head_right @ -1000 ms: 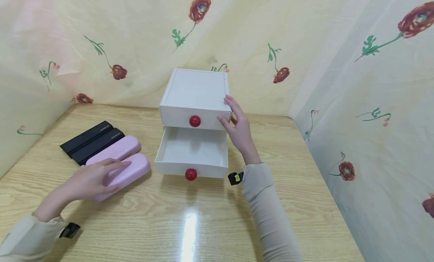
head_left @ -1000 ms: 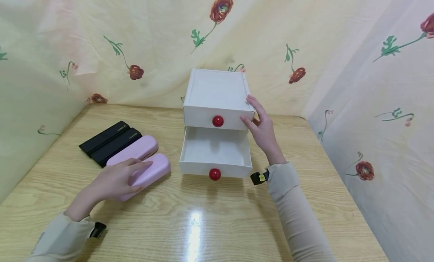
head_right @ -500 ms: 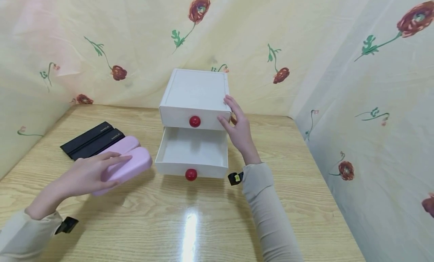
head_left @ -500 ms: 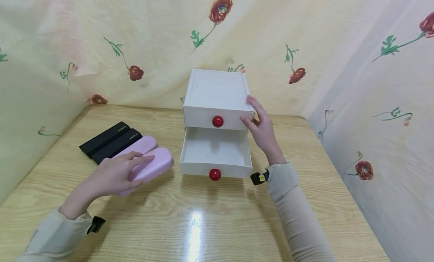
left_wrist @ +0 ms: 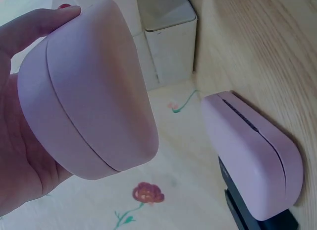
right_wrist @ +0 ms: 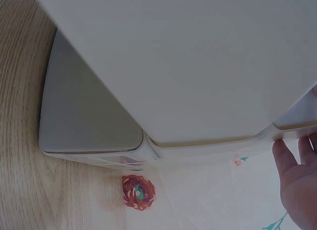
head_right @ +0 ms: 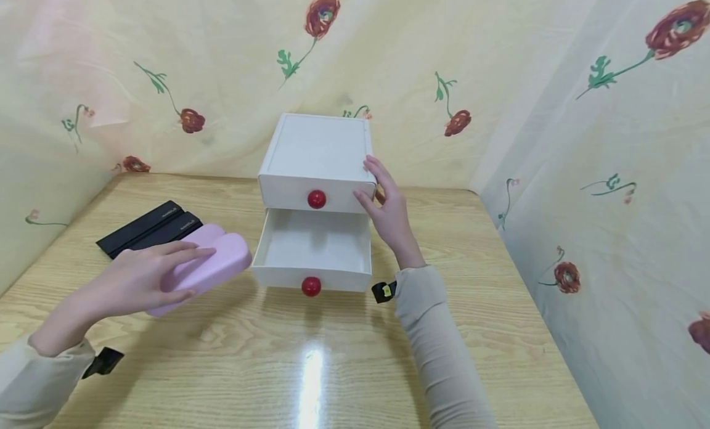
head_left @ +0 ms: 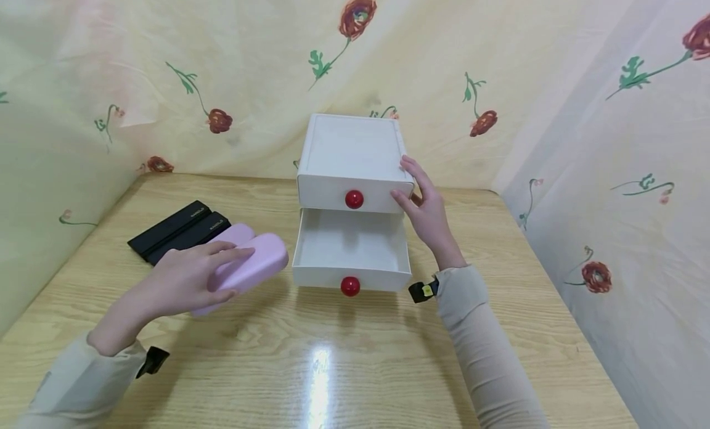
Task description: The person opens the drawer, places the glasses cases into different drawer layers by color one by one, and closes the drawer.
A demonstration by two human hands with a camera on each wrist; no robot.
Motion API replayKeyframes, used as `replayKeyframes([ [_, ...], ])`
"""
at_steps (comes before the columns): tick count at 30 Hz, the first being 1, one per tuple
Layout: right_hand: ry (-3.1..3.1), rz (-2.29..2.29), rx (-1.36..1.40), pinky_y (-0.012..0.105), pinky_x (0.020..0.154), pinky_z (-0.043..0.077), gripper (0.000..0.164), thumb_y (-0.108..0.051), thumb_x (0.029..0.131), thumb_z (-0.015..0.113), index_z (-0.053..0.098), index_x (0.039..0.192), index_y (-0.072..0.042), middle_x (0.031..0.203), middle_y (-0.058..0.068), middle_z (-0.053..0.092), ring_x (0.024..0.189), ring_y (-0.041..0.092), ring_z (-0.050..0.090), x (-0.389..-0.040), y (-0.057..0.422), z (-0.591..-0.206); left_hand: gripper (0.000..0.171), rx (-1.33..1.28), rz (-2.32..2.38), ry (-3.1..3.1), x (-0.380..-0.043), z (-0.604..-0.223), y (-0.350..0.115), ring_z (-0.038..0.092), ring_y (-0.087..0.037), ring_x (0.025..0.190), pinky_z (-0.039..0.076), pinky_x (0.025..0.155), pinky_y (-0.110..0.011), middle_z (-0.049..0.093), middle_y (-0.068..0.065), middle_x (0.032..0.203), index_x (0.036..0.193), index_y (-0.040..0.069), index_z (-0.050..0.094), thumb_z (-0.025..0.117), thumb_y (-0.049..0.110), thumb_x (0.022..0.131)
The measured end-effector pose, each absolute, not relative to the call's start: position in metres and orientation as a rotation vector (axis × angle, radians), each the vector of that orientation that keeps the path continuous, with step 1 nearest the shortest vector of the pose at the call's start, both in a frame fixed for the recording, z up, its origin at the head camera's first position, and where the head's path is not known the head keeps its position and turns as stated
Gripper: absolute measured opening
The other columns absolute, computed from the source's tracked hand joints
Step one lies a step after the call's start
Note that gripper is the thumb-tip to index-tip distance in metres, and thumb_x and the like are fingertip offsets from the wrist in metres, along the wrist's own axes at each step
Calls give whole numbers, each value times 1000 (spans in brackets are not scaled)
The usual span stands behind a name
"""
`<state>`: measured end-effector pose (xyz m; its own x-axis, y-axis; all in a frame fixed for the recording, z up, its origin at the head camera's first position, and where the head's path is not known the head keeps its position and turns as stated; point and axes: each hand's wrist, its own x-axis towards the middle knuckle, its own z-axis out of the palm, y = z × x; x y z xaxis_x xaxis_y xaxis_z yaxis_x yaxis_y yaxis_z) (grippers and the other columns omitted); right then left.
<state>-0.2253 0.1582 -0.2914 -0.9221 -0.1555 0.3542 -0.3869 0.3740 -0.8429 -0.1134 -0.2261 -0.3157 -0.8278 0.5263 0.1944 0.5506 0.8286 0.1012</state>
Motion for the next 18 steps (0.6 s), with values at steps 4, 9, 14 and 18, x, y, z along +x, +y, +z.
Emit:
replayKeyframes([
  [4, -2415, 1575, 485, 56, 114, 32, 57, -14, 96, 60, 38, 148, -9, 160, 4, 28, 150, 23, 21, -227, 159, -293, 61, -845, -209, -2855, -115, -312, -226, 64, -20, 82, 36, 47, -23, 65, -14, 123, 131, 19, 61, 79, 36, 75],
  [9, -2409, 1568, 494, 57, 113, 32, 55, -13, 97, 59, 38, 147, -5, 159, 8, 29, 149, 26, 22, -222, 156, -287, 61, -838, -180, -2851, -118, -304, -227, 66, -23, 86, 37, 46, -24, 66, -15, 122, 130, 19, 62, 79, 36, 74],
  [14, -2413, 1562, 497, 58, 113, 32, 55, -12, 97, 59, 38, 147, -4, 159, 9, 29, 149, 27, 22, -220, 155, -286, 61, -857, -146, -2832, -121, -295, -227, 68, -25, 88, 37, 45, -25, 66, -16, 123, 130, 20, 62, 80, 35, 74],
  [18, -2417, 1567, 488, 58, 114, 32, 55, -14, 97, 59, 38, 147, -6, 160, 7, 28, 149, 25, 21, -220, 156, -287, 61, -885, -130, -2798, -123, -288, -226, 67, -23, 85, 35, 45, -24, 66, -15, 123, 130, 21, 62, 80, 35, 73],
])
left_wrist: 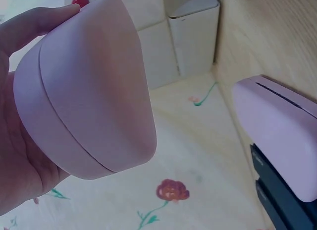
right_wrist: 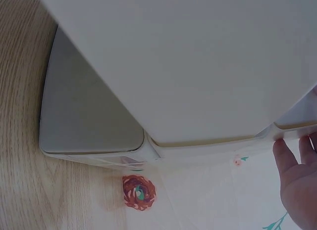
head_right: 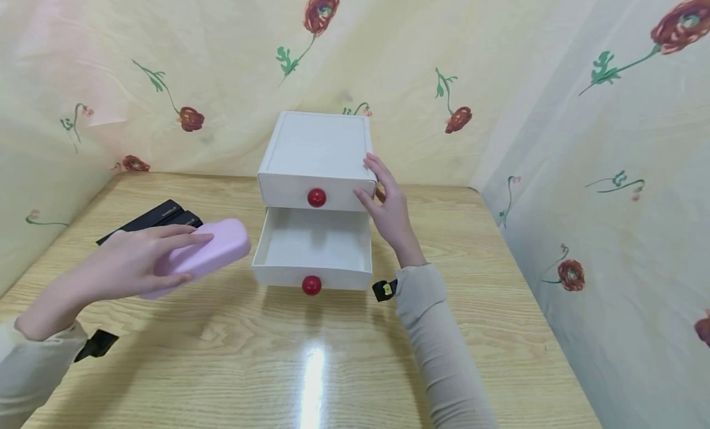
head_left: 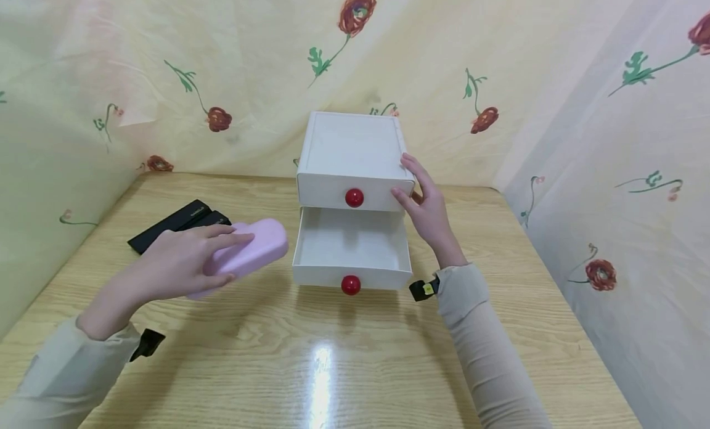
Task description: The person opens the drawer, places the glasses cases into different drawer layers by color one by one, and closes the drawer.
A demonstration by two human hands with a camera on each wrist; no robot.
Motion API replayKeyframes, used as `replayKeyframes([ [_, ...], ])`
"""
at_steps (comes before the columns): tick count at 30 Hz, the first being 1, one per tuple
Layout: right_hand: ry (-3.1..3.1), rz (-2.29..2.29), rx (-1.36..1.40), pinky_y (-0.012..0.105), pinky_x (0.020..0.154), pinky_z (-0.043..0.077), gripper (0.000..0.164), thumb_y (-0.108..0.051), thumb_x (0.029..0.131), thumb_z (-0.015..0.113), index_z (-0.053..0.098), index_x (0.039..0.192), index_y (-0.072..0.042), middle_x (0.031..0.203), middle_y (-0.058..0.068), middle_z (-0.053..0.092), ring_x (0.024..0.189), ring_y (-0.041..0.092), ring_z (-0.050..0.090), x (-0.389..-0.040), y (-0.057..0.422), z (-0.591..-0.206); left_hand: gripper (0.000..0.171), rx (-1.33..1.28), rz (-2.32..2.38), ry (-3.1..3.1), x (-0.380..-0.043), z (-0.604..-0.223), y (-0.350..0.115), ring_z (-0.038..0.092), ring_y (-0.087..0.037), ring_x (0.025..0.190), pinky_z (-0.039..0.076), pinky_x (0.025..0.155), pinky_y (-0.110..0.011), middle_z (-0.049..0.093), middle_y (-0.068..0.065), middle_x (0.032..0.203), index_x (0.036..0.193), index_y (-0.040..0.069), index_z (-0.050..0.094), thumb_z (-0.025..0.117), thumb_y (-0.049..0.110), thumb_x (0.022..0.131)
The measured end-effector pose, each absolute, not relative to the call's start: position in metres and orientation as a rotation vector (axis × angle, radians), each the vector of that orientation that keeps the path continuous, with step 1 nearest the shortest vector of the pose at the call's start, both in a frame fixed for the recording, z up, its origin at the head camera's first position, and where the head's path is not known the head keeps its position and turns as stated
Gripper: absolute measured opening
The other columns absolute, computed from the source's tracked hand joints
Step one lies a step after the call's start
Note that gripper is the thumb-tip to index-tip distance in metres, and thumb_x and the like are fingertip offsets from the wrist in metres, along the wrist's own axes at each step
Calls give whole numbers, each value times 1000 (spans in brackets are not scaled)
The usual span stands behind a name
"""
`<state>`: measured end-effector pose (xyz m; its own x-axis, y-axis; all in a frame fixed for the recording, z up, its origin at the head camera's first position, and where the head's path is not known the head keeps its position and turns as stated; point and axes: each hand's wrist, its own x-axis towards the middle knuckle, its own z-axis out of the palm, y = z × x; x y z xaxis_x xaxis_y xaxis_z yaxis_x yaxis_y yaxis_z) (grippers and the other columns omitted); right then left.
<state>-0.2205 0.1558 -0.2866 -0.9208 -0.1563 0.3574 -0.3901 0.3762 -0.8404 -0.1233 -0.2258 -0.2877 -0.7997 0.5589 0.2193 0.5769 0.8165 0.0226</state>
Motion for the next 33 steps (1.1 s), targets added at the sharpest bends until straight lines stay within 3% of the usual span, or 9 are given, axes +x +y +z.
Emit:
replayKeyframes([
  [20, -2399, 1592, 496, 59, 113, 31, 56, -11, 96, 59, 38, 147, -4, 159, 8, 30, 149, 26, 22, -220, 155, -285, 54, -1036, -194, -2742, -129, -262, -201, 64, -18, 81, 41, 54, -23, 66, -9, 125, 130, 19, 62, 75, 34, 79],
  [25, -2401, 1588, 496, 59, 113, 31, 55, -12, 96, 59, 38, 147, -4, 159, 8, 29, 149, 26, 22, -220, 156, -285, 53, -1050, -201, -2768, -134, -259, -192, 63, -16, 75, 40, 52, -23, 65, -9, 127, 130, 20, 62, 74, 35, 80],
  [33, -2393, 1599, 498, 59, 113, 31, 56, -11, 96, 59, 38, 148, -7, 159, 6, 29, 149, 24, 22, -224, 158, -290, 54, -1082, -247, -2801, -143, -255, -178, 62, -18, 79, 39, 53, -22, 63, -11, 129, 131, 20, 61, 74, 35, 81],
])
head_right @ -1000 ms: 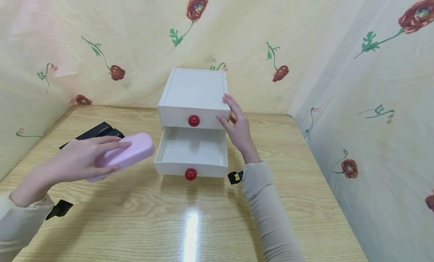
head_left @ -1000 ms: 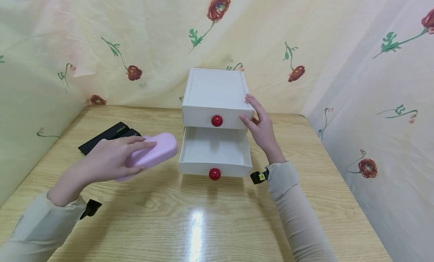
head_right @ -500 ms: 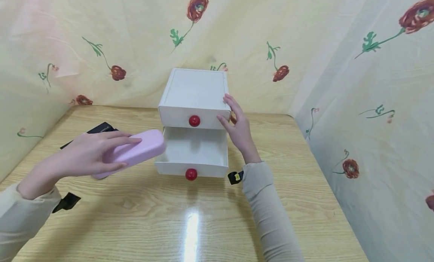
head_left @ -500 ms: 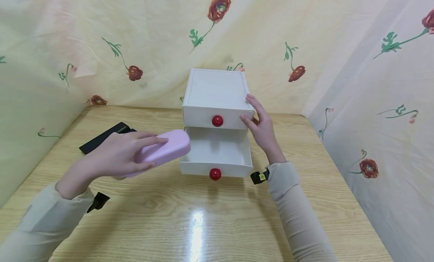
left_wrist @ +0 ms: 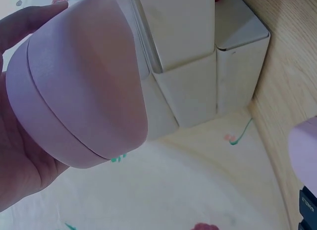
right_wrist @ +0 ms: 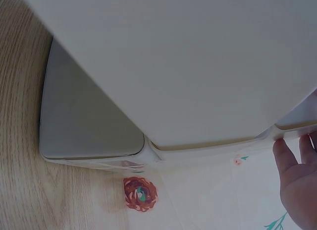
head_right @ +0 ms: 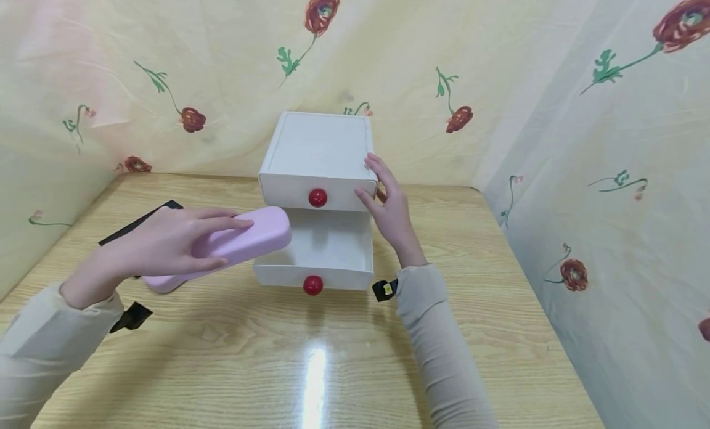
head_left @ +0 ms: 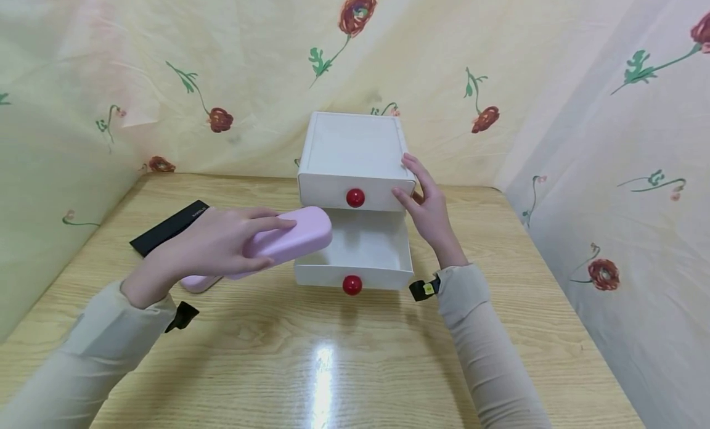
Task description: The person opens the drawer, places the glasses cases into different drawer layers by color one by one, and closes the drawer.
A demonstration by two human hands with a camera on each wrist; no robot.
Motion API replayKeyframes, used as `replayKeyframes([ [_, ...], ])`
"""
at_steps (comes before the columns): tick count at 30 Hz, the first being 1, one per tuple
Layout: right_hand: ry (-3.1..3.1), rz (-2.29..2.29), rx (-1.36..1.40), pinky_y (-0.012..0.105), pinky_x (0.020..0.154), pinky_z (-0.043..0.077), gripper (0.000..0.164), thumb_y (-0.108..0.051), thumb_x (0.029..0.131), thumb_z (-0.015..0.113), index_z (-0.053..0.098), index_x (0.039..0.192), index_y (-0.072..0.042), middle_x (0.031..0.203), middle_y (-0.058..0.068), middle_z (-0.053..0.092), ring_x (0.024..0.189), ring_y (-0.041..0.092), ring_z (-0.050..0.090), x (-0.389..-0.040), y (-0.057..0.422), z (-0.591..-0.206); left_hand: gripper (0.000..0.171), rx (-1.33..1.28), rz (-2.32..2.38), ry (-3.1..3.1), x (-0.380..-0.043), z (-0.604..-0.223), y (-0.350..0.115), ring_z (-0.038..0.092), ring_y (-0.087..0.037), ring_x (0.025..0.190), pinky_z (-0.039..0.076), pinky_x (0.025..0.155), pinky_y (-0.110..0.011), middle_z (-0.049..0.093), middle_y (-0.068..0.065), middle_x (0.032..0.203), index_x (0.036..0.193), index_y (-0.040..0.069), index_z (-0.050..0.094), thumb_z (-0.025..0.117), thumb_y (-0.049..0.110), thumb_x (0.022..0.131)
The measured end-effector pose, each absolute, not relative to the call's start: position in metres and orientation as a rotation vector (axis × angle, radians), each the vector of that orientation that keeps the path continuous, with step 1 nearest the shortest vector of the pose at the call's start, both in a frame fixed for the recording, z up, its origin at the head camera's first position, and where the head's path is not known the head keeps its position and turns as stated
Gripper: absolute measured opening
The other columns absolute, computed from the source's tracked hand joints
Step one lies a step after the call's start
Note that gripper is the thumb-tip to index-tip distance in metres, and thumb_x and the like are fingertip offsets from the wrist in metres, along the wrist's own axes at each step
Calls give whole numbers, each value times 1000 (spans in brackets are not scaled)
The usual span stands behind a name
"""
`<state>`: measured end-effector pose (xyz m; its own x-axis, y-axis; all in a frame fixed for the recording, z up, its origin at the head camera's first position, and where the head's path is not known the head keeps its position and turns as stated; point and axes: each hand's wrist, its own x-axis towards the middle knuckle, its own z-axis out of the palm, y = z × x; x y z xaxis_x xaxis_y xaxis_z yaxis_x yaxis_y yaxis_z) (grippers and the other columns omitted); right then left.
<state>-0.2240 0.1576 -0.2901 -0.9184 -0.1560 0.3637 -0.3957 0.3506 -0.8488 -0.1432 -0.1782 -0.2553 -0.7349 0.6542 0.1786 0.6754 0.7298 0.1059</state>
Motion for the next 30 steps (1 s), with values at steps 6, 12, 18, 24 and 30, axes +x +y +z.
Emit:
replayKeyframes([
  [6, -2378, 1607, 491, 58, 114, 32, 57, -13, 95, 61, 39, 148, -13, 160, -1, 29, 149, 19, 22, -242, 165, -305, 53, -1138, -274, -2795, -154, -252, -169, 63, -20, 88, 46, 61, -29, 62, -8, 131, 132, 21, 61, 74, 32, 82],
  [12, -2384, 1604, 492, 57, 114, 32, 59, -16, 95, 62, 38, 149, -15, 160, -2, 29, 149, 18, 22, -244, 166, -307, 55, -1185, -295, -2822, -164, -248, -155, 64, -22, 98, 51, 71, -38, 61, -8, 133, 133, 23, 60, 74, 33, 81],
  [18, -2398, 1616, 488, 57, 115, 31, 58, -17, 96, 61, 38, 149, -12, 160, 2, 29, 150, 21, 21, -230, 160, -296, 55, -1217, -244, -2796, -170, -251, -140, 65, -21, 97, 51, 70, -36, 63, -3, 131, 131, 27, 61, 75, 37, 80],
  [24, -2406, 1616, 483, 55, 115, 30, 57, -15, 97, 59, 37, 148, -7, 160, 6, 28, 150, 25, 20, -220, 156, -287, 54, -1279, -265, -2777, -174, -254, -127, 65, -21, 102, 54, 75, -39, 64, -3, 130, 130, 25, 61, 74, 37, 80],
  [30, -2389, 1621, 497, 55, 114, 32, 56, -13, 97, 59, 37, 148, -5, 160, 7, 28, 149, 26, 22, -223, 156, -289, 53, -1308, -284, -2776, -179, -260, -119, 65, -19, 105, 54, 76, -39, 63, -1, 131, 131, 26, 60, 72, 39, 81],
])
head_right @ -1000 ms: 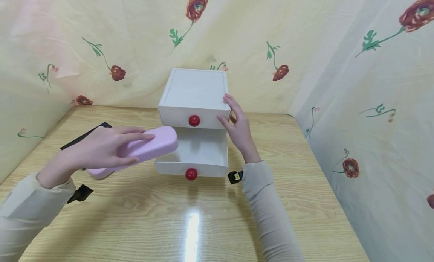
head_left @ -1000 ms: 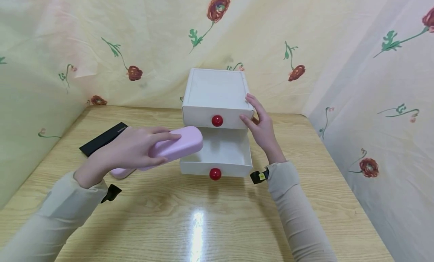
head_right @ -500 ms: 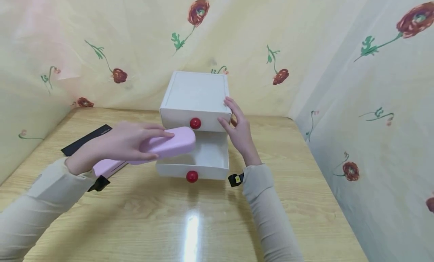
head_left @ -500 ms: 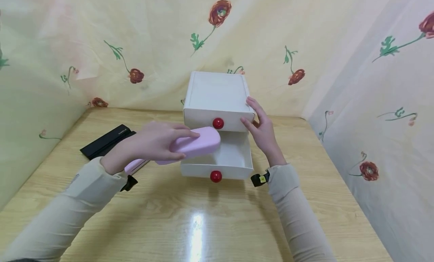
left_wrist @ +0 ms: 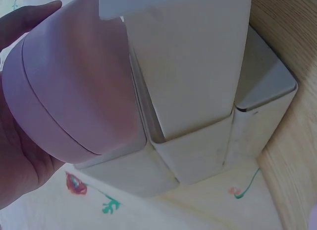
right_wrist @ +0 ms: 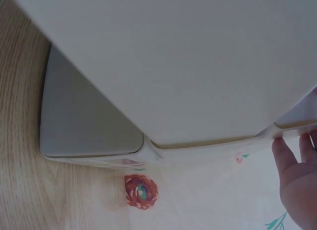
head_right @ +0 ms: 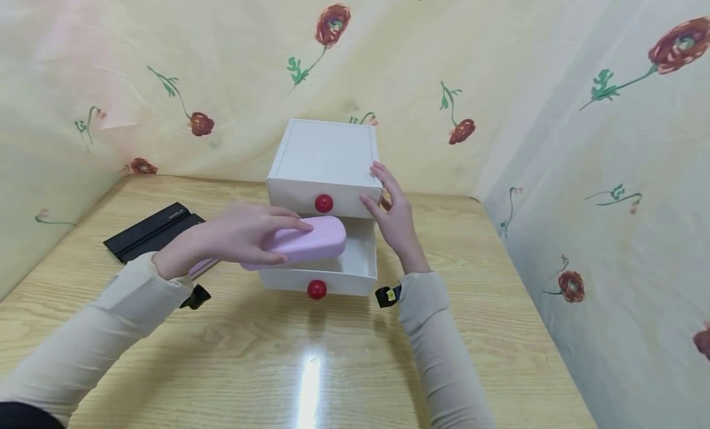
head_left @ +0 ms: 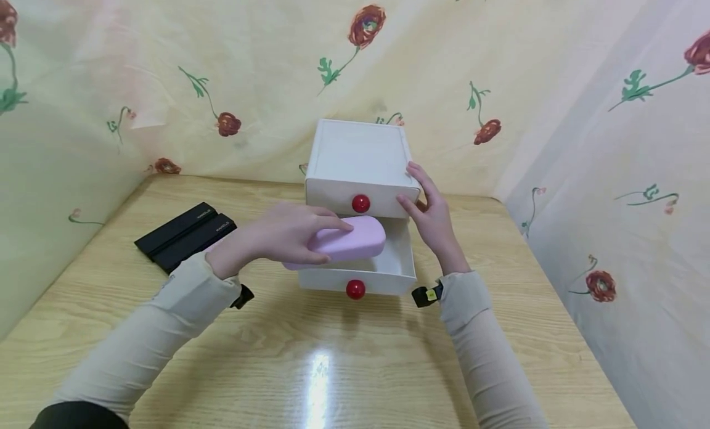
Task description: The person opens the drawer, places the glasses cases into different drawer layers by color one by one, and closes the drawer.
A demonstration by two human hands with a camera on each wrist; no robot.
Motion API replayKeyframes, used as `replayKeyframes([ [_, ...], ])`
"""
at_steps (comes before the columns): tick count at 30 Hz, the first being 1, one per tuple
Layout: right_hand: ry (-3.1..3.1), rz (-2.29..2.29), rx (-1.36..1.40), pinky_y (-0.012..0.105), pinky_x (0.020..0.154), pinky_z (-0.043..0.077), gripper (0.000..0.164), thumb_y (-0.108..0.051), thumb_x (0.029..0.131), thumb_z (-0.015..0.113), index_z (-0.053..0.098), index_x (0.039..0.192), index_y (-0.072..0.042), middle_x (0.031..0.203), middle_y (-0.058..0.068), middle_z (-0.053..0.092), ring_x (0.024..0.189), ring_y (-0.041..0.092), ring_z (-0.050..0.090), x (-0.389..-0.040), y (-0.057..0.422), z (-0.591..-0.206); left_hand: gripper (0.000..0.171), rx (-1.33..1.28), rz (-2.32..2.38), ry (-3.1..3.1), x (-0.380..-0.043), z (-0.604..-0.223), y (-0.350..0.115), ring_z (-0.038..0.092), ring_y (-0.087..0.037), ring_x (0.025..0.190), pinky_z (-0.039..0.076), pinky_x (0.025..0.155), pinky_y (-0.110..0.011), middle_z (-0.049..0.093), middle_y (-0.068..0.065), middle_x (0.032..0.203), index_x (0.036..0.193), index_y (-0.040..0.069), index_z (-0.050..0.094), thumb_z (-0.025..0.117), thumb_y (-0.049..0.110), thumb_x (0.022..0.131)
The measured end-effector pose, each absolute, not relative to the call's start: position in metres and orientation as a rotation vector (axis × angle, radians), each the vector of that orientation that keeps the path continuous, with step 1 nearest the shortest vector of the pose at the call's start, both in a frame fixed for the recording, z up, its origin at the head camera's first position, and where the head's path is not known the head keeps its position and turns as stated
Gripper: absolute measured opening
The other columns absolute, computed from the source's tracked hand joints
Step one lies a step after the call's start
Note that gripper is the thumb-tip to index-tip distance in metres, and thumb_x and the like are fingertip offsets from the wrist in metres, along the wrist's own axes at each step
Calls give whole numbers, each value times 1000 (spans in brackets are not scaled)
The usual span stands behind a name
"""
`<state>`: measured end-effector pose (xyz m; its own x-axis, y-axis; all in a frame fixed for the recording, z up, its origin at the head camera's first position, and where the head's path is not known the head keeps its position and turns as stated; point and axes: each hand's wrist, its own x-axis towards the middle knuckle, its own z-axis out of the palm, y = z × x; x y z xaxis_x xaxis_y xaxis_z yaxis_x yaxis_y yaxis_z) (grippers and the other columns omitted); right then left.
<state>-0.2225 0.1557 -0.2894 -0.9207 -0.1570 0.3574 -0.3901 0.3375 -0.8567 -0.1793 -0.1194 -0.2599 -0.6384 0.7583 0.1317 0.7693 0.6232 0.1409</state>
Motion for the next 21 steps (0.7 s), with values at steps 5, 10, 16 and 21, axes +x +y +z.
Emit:
replayKeyframes([
  [5, -2365, 1635, 504, 56, 114, 32, 56, -12, 96, 59, 38, 147, -5, 159, 7, 29, 149, 25, 23, -224, 156, -291, 54, -1318, -294, -2791, -185, -264, -112, 64, -19, 105, 54, 77, -40, 62, -1, 133, 132, 26, 59, 70, 40, 82],
  [10, -2339, 1661, 529, 55, 114, 32, 55, -10, 95, 60, 41, 146, -7, 158, 5, 31, 149, 22, 23, -225, 156, -293, 55, -1310, -282, -2817, -188, -267, -106, 64, -18, 104, 54, 79, -40, 62, -2, 132, 133, 26, 59, 71, 40, 82],
  [16, -2338, 1666, 530, 55, 114, 32, 55, -10, 95, 60, 41, 146, -7, 159, 5, 31, 149, 22, 22, -225, 157, -294, 56, -1293, -243, -2831, -189, -268, -99, 64, -19, 105, 53, 76, -39, 62, -4, 132, 134, 26, 58, 71, 40, 81],
  [21, -2345, 1652, 524, 55, 113, 33, 54, -10, 96, 60, 40, 146, -4, 159, 9, 29, 149, 25, 22, -223, 157, -293, 55, -1293, -222, -2839, -189, -267, -94, 63, -19, 107, 53, 76, -40, 62, -4, 131, 134, 27, 59, 71, 41, 82],
])
